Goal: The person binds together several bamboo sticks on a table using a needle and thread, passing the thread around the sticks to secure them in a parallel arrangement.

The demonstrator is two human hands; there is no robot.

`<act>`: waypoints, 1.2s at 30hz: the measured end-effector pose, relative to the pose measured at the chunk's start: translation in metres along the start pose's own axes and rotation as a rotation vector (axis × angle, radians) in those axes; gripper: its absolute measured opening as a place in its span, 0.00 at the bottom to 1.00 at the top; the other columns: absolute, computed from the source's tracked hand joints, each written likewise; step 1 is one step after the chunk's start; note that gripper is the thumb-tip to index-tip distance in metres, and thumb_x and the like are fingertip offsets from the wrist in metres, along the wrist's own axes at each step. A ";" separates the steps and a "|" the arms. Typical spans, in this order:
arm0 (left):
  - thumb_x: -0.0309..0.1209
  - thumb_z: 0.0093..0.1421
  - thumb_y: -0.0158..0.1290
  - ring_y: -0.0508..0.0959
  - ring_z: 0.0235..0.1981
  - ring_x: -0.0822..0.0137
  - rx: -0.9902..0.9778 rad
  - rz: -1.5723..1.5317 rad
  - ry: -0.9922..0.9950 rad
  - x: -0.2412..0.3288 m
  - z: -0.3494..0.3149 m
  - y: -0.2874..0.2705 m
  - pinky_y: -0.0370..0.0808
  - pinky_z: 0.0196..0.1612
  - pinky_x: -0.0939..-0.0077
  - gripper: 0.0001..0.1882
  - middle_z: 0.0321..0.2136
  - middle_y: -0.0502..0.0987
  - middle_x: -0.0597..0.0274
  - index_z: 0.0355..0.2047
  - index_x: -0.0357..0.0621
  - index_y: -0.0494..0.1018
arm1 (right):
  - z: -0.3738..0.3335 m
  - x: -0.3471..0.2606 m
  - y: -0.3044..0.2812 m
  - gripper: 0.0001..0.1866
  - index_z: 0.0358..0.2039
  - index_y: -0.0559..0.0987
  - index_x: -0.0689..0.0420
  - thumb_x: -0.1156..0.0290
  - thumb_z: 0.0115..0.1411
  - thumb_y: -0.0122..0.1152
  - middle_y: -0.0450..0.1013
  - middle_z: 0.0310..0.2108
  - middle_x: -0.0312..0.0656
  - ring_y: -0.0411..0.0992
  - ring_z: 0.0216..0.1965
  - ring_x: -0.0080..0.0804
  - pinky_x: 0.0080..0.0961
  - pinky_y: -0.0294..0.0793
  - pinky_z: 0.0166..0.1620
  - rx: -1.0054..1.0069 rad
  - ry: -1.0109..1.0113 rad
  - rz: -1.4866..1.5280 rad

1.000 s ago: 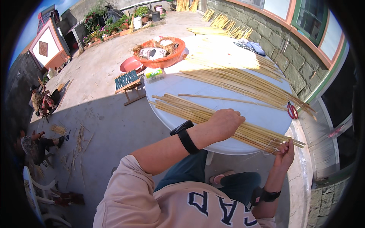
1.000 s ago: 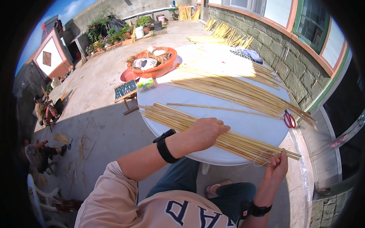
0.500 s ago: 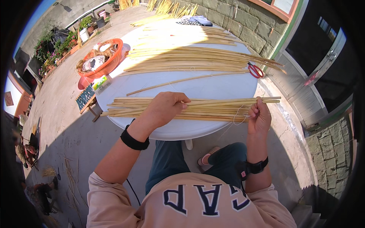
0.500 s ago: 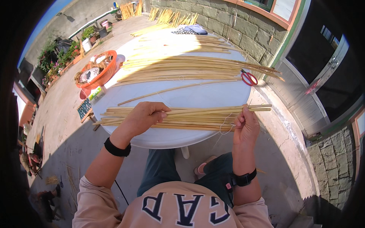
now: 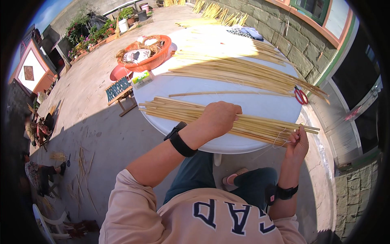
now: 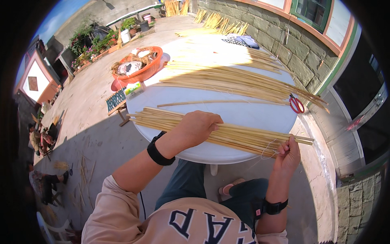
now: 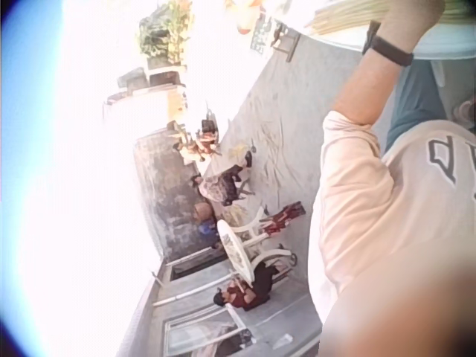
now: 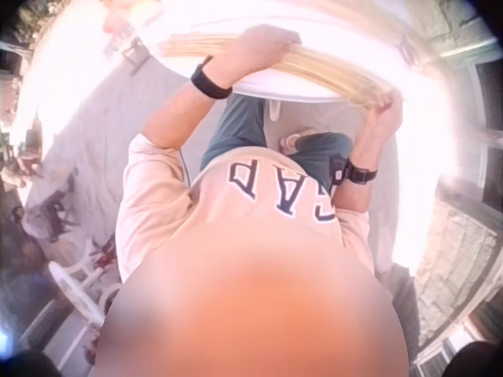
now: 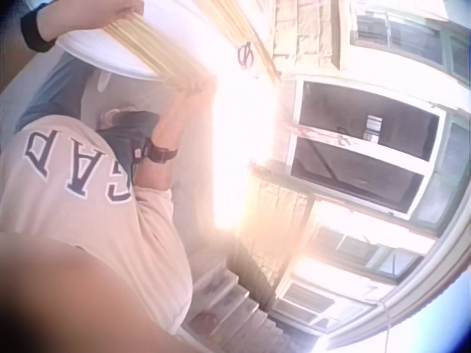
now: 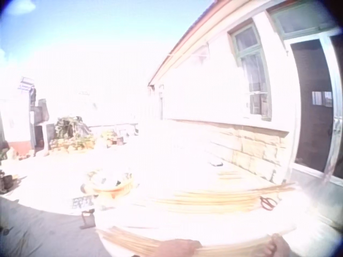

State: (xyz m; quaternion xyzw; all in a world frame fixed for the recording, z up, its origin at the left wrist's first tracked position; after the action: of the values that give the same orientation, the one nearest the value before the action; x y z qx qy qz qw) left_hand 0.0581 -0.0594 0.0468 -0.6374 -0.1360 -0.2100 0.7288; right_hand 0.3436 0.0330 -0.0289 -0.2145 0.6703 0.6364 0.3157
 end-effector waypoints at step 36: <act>0.23 0.58 0.51 0.66 0.18 0.78 -0.225 -0.689 -0.342 -0.031 -0.018 -0.008 0.63 0.23 0.84 0.06 0.16 0.72 0.67 0.26 0.35 0.75 | -0.019 -0.018 0.018 0.11 0.39 0.78 0.63 0.71 0.59 0.63 0.67 0.22 0.31 0.61 0.20 0.16 0.14 0.62 0.24 0.032 -0.216 -0.154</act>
State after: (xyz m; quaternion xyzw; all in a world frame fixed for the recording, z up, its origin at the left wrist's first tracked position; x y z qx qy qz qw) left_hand 0.0258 -0.0740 0.0362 -0.6562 -0.4371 -0.3465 0.5082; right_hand 0.3411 0.0135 -0.0034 -0.1906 0.6241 0.6187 0.4375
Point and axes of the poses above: each hand's wrist, its own z-axis towards the middle knuckle, its own y-axis out of the palm, x = y × z, the point moved 4 cm from there along z, towards the middle knuckle
